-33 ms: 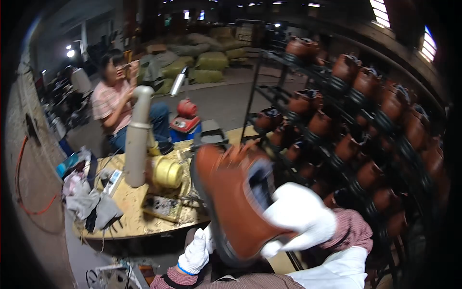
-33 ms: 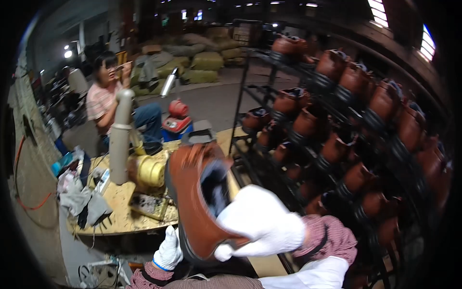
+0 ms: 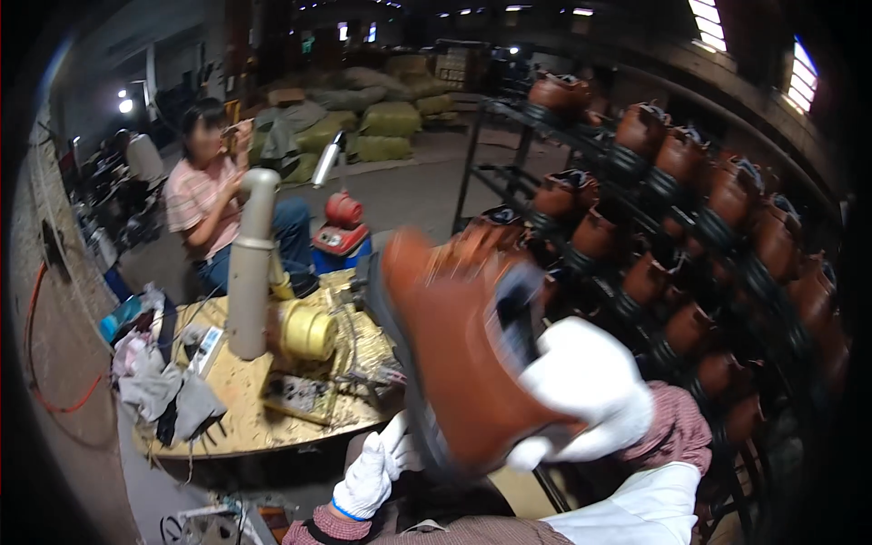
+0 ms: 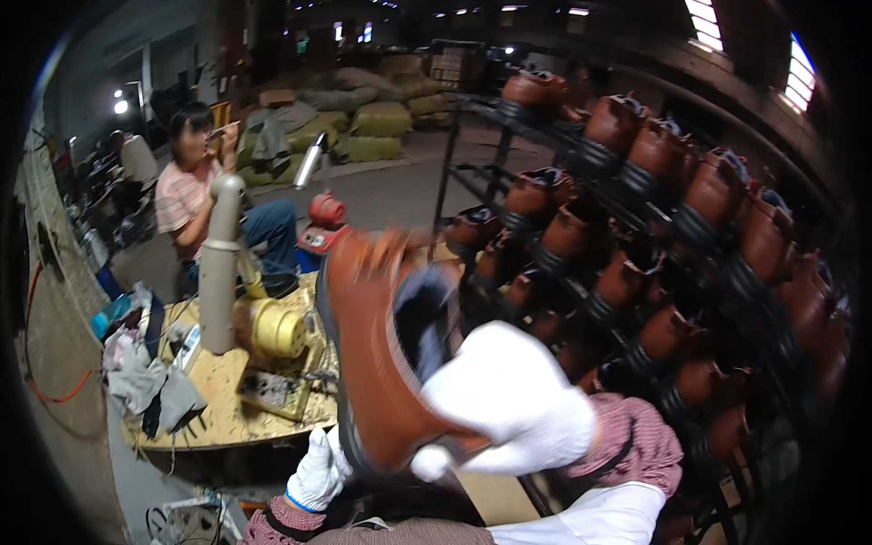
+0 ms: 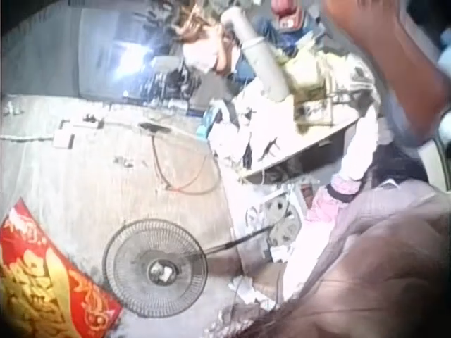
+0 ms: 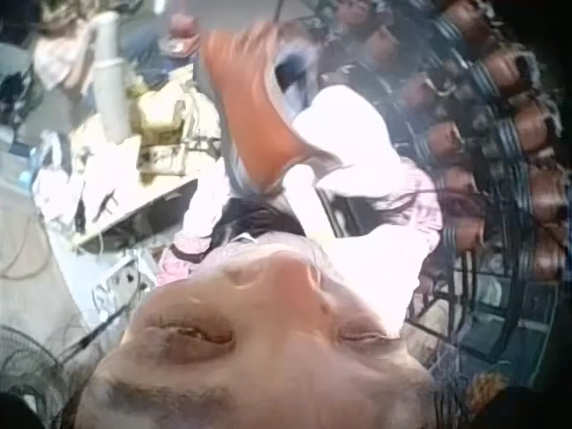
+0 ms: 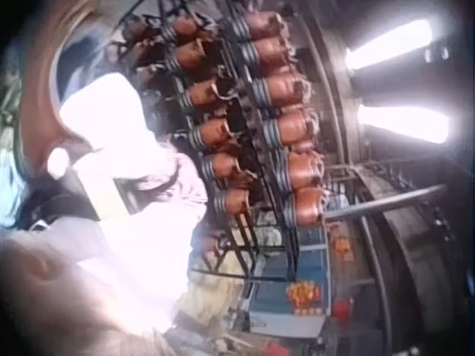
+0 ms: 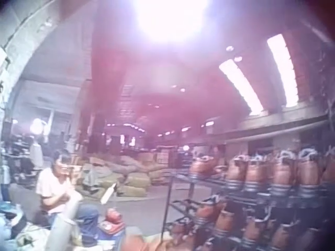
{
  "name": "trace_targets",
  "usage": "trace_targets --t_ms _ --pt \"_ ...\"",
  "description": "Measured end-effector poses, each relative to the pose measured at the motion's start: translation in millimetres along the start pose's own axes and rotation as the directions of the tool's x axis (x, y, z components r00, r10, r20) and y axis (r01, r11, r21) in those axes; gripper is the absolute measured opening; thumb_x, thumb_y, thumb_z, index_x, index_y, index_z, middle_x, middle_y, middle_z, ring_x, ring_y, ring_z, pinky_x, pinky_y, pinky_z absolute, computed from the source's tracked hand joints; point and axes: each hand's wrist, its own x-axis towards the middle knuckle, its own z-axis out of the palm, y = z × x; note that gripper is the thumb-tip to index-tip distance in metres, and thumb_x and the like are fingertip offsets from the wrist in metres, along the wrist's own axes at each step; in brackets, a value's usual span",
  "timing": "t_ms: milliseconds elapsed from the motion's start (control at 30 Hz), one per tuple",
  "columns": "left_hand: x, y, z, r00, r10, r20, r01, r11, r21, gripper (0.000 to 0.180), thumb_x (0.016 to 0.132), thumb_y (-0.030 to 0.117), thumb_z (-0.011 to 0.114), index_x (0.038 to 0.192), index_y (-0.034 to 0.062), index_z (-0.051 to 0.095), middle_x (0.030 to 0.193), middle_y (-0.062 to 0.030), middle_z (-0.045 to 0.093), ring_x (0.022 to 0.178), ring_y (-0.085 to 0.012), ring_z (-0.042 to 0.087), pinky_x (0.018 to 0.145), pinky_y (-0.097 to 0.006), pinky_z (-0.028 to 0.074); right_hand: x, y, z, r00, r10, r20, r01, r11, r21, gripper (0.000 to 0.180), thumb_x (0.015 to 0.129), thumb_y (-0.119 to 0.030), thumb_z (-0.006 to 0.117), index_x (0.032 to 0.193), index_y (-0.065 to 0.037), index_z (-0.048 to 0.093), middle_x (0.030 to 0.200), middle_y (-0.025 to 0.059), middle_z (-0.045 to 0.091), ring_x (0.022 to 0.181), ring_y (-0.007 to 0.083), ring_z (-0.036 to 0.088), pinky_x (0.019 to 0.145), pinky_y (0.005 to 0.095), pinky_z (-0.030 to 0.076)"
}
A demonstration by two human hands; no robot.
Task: Inspecting and cleaning shoes during the manufacturing process, involving brushing and using a compressed air tool.
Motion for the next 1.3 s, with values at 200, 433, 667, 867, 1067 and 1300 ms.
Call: trace_targets --t_ms 200,433,667,867,1067,1300 --pt "20 -37 -20 0.955 -0.226 -0.191 0.224 0.974 -0.034 0.071 0.110 0.056 0.036 0.159 0.0043 0.034 0.131 -0.0218 0.065 0.108 -0.0294 0.069 0.094 -0.043 0.056 40 85 -105 0.910 -0.080 -0.408 -0.284 0.597 -0.750 0.027 0.075 -0.031 0.084 0.080 -0.007 0.072 0.070 0.0107 0.062 0.068 0.0304 0.063 0.064 0.0428 0.049" --pt "58 -87 -75 0.792 -0.535 -0.294 0.419 0.827 -0.375 0.042 0.105 0.028 0.061 0.140 0.0072 0.053 0.096 -0.0003 0.064 0.081 -0.0112 0.057 0.074 -0.025 0.048 67 307 -201 0.678 0.452 -0.580 -0.660 0.025 -0.751 0.061 0.092 -0.063 0.057 0.113 -0.009 0.076 0.109 0.0173 0.076 0.103 0.0337 0.072 0.090 0.0432 0.054" --pt "74 -72 -108 0.876 -0.467 -0.117 0.338 0.768 -0.544 0.034 0.114 0.026 0.043 0.138 0.0066 0.057 0.087 0.0041 0.050 0.074 -0.0078 0.047 0.066 -0.022 0.043 133 412 -173 0.901 0.043 -0.432 -0.425 -0.123 -0.897 0.051 0.089 -0.040 0.071 0.134 -0.016 0.065 0.142 0.0125 0.061 0.104 0.0306 0.068 0.086 0.0477 0.052" --pt "84 -24 -72 0.955 -0.295 -0.020 0.142 0.516 -0.845 0.038 0.114 0.036 0.043 0.138 0.0092 0.054 0.082 0.0055 0.043 0.070 -0.0071 0.040 0.060 -0.023 0.038 155 480 -191 0.336 0.806 -0.487 -0.941 0.264 -0.211 0.105 0.076 -0.045 0.081 0.162 -0.010 0.032 0.144 0.0269 0.060 0.124 0.0369 0.066 0.104 0.0405 0.053" --pt "125 -50 -79 0.998 -0.063 -0.024 0.059 0.990 -0.124 0.050 0.114 0.038 0.038 0.151 0.0039 0.041 0.112 -0.0100 0.055 0.097 -0.0191 0.056 0.083 -0.033 0.047 81 389 -168 0.603 0.266 -0.752 -0.748 0.516 -0.417 0.037 0.090 -0.031 0.072 0.117 -0.006 0.070 0.104 0.0148 0.074 0.094 0.0280 0.073 0.086 0.0348 0.056" --pt "101 -18 -6 0.956 0.066 -0.285 -0.224 0.792 -0.568 0.069 0.111 0.052 0.036 0.161 0.0039 0.029 0.145 -0.0210 0.058 0.132 -0.0400 0.056 0.115 -0.054 0.040 31 112 36 0.945 -0.213 0.248 0.317 0.783 -0.535 0.029 0.087 0.000 0.066 0.115 -0.003 0.073 0.101 0.0160 0.071 0.069 0.0263 0.068 0.065 0.0360 0.056"
